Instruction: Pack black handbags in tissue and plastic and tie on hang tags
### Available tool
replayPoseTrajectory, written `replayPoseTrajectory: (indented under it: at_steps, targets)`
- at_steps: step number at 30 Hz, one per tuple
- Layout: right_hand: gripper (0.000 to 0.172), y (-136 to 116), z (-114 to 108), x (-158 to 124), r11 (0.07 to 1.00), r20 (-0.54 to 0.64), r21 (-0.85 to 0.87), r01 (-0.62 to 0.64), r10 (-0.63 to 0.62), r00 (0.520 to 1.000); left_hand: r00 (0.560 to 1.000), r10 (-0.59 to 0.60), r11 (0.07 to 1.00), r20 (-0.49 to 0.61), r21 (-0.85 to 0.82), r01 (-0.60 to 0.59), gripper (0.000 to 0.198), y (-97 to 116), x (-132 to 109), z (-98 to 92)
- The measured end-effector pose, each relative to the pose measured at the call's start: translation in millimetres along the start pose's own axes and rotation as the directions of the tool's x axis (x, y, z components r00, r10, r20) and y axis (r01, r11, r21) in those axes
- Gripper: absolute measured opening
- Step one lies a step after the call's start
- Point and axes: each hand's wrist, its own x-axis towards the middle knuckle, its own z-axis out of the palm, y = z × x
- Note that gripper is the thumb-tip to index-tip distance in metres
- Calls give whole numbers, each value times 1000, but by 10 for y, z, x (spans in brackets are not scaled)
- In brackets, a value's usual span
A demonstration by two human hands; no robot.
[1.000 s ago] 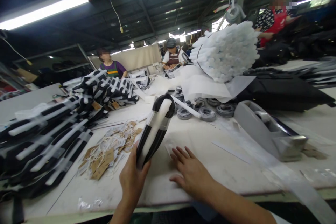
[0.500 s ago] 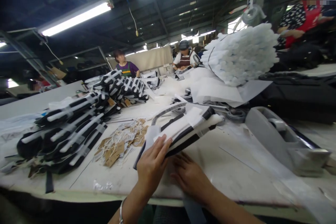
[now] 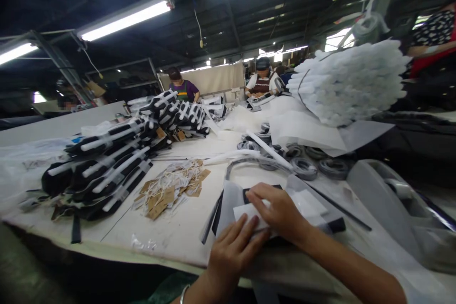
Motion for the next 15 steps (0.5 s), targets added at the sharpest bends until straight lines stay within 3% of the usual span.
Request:
replayPoseTrajectory:
  at_steps: [4, 7, 11, 15]
  targets:
    - [18, 423, 168, 746, 970, 184, -147, -192, 218, 959, 999, -16, 1000, -48, 18, 17, 25, 65, 68, -20]
    - [22, 573, 422, 1089, 924, 287, -263, -279, 351, 891, 993, -47, 998, -106, 28, 50, 22, 160, 97, -29]
    - [30, 636, 656, 1250, 870, 323, -312, -382, 475, 818, 974, -115, 992, -196, 34, 124, 18, 281, 123, -12]
    - [27, 695, 698, 1255, 850, 371, -212, -482, 526, 765, 962, -164, 985, -217, 16, 171, 15, 326, 129, 24]
